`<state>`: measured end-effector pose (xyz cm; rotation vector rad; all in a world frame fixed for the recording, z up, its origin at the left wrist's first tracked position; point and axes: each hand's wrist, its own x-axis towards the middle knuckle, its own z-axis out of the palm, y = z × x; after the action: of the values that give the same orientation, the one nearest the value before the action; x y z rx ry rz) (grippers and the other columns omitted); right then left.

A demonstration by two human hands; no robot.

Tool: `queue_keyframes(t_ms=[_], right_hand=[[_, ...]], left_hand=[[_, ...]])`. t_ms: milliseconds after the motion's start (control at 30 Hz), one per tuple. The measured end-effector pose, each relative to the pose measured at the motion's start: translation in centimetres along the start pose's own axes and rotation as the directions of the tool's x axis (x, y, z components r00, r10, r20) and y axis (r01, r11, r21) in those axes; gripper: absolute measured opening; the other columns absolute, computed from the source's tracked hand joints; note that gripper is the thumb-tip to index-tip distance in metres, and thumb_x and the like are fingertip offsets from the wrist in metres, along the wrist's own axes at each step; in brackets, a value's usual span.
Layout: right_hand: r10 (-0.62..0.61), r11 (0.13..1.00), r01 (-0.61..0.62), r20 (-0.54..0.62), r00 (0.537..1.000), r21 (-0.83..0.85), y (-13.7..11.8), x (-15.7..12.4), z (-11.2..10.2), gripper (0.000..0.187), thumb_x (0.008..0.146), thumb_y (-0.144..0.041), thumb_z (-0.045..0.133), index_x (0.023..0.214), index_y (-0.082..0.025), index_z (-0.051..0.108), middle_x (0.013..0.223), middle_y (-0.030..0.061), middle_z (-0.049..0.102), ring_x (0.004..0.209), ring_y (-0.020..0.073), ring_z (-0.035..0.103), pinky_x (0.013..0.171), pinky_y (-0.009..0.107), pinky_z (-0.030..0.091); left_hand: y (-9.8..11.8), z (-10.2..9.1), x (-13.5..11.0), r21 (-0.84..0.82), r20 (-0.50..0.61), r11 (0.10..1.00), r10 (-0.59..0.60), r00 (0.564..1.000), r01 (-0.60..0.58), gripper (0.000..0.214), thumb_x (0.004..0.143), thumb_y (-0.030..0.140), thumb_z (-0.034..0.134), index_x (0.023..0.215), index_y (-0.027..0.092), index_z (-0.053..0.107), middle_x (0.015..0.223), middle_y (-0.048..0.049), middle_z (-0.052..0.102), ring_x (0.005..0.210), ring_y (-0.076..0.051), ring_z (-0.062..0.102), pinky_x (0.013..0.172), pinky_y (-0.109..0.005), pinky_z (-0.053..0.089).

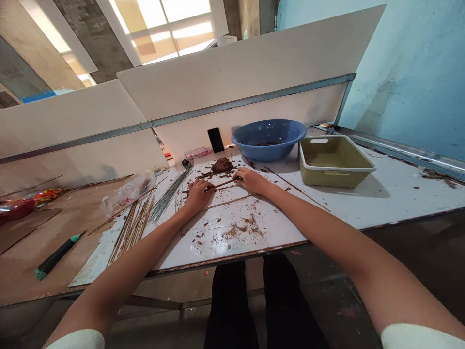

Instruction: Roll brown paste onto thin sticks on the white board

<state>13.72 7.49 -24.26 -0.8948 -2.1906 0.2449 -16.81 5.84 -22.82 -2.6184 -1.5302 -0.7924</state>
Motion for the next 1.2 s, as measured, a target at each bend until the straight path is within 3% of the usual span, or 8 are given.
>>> queue_keyframes(t_ms=[233,367,533,800,967,1200], right_hand=[[0.016,1.0,-0.016,-0.016,1.0,0.002,-0.1,0.1,0.0,0.013,0.104,-0.016,0.065,0.105,-0.021,0.077,0.112,0.0116,0.076,0.102,0.0285,0.075,0.098,0.044,0.061],[-0.014,0.984,0.023,0.052,0.999,-0.175,-0.9,-0.1,-0.9,0.012,0.103,-0.021,0.068,0.108,-0.021,0.078,0.113,0.0135,0.078,0.11,0.0335,0.072,0.106,0.049,0.056],[-0.03,0.942,0.063,0.104,0.994,-0.33,-2.3,-0.1,-0.6,0.03,0.1,-0.017,0.068,0.128,-0.018,0.078,0.127,0.0185,0.078,0.123,0.0399,0.066,0.115,0.056,0.049],[-0.086,0.934,0.131,0.145,0.986,-0.332,-3.8,0.4,1.6,0.031,0.109,-0.017,0.057,0.129,-0.015,0.081,0.126,0.0196,0.075,0.118,0.0358,0.065,0.108,0.053,0.055],[-0.11,0.949,0.153,0.165,0.98,-0.274,-4.2,0.2,1.6,0.036,0.105,-0.015,0.061,0.131,-0.018,0.085,0.135,0.0197,0.076,0.124,0.0381,0.064,0.111,0.057,0.056],[-0.091,0.957,0.128,0.15,0.984,-0.259,-3.8,0.1,1.5,0.03,0.102,-0.021,0.067,0.122,-0.023,0.089,0.14,0.017,0.076,0.129,0.0385,0.063,0.114,0.059,0.053]], left_hand=[[0.1,-0.1,0.0,0.003,-0.005,1.0,0.0,1.0,0.0,0.015,0.107,0.028,0.07,0.106,0.027,0.085,0.114,-0.0103,0.082,0.122,-0.035,0.066,0.109,-0.054,0.044],[0.1,-0.1,0.1,0.003,-0.001,1.0,0.027,1.0,-0.027,0.017,0.108,0.029,0.07,0.107,0.027,0.087,0.114,-0.0104,0.082,0.121,-0.034,0.066,0.111,-0.054,0.045],[0.1,0.0,0.1,0.02,0.007,0.997,0.075,0.997,-0.075,0.017,0.107,0.033,0.075,0.107,0.029,0.091,0.113,-0.0112,0.081,0.121,-0.035,0.065,0.112,-0.054,0.046],[-0.1,0.0,0.1,0.026,0.016,0.997,0.071,0.997,-0.072,0.019,0.108,0.032,0.073,0.108,0.031,0.092,0.116,-0.0114,0.081,0.123,-0.036,0.064,0.111,-0.054,0.046],[0.1,0.0,0.0,0.041,0.029,0.996,0.074,0.997,-0.075,0.021,0.109,0.034,0.07,0.113,0.028,0.091,0.118,-0.0123,0.08,0.124,-0.036,0.064,0.111,-0.055,0.046],[0.1,0.0,-0.2,0.028,-0.09,0.999,0.026,0.996,-0.024,0.036,0.101,0.018,0.062,0.132,0.025,0.079,0.126,-0.0137,0.076,0.132,-0.037,0.06,0.117,-0.055,0.048]])
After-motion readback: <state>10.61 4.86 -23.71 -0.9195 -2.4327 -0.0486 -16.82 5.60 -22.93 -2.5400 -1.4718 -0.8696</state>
